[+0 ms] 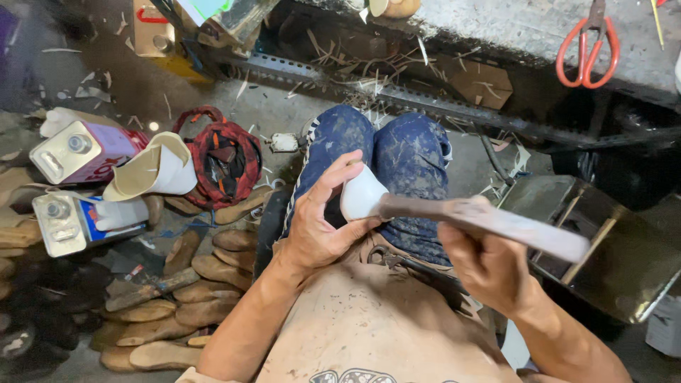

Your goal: The person works on a white shoe upper by using pliers to pull it over a wooden last, hammering the edges flat against the last, and then picking up a piece of leather to apply adhesive from a container.

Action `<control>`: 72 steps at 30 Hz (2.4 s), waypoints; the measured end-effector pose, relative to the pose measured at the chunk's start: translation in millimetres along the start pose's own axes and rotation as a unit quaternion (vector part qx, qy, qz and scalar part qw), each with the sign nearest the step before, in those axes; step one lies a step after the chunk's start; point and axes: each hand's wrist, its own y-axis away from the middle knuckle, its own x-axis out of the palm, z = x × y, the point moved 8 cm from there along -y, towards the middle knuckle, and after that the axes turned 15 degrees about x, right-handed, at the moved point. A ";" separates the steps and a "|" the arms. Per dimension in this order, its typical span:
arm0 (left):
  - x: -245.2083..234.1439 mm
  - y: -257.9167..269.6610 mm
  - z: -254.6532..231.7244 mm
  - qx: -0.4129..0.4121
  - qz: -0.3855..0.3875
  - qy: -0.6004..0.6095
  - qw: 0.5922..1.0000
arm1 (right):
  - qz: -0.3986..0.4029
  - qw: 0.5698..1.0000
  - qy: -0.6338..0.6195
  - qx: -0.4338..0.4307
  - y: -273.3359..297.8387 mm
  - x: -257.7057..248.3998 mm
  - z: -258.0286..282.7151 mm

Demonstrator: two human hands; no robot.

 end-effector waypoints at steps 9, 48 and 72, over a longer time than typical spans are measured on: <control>-23.1 31.4 33.6 -0.030 -0.061 0.127 0.990 | 0.035 0.978 -0.204 0.023 -7.4 43.8 9.7; 95.8 -11.9 33.2 0.076 0.171 -0.328 0.926 | -0.057 0.996 0.069 0.029 -0.3 -9.9 -11.1; 52.6 -4.1 56.4 0.150 0.171 -0.280 0.933 | -0.386 0.876 -0.273 -0.092 78.9 -129.9 -34.6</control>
